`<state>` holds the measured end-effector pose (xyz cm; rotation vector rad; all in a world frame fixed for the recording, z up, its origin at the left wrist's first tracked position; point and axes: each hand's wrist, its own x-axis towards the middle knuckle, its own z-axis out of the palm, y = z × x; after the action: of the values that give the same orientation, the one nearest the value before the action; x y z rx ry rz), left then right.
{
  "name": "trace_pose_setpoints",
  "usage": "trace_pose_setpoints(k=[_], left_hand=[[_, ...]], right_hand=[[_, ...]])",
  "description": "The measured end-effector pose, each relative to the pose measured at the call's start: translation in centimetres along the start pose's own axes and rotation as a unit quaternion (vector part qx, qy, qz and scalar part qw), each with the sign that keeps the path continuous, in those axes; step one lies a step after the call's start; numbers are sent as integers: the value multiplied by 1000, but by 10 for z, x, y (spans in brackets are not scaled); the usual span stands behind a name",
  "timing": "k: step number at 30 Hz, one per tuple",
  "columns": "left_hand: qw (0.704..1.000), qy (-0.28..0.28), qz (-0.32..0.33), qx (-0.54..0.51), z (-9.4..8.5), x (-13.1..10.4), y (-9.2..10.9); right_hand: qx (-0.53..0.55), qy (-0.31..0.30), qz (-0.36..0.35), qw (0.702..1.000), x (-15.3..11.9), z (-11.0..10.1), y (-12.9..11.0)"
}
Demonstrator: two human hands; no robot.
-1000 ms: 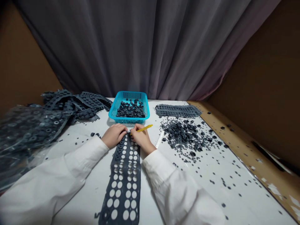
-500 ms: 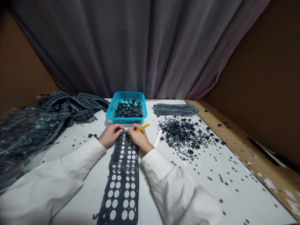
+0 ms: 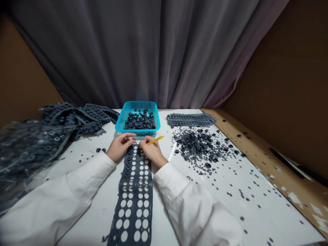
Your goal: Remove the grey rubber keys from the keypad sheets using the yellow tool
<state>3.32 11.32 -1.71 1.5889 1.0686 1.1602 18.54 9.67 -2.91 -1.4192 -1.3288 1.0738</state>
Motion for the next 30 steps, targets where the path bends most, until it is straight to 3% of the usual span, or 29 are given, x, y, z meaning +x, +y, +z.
trace_pose_setpoints(k=[3, 7, 11, 19, 25, 30], left_hand=[[975, -30, -95, -198, 2, 2, 6], [938, -55, -161, -302, -1, 3, 17], [883, -93, -197, -415, -3, 1, 28], [844, -112, -211, -480, 0, -2, 43], [855, -95, -212, -463, 0, -2, 44], [845, -90, -222, -478, 0, -1, 45]], right_hand=[[3, -2, 3, 1000, 0, 0, -1], [7, -3, 11, 1000, 0, 0, -1], [7, -1, 20, 1000, 0, 0, -1], [9, 0, 19, 1000, 1, 0, 0], [14, 0, 21, 1000, 1, 0, 0], [15, 0, 22, 1000, 1, 0, 1]])
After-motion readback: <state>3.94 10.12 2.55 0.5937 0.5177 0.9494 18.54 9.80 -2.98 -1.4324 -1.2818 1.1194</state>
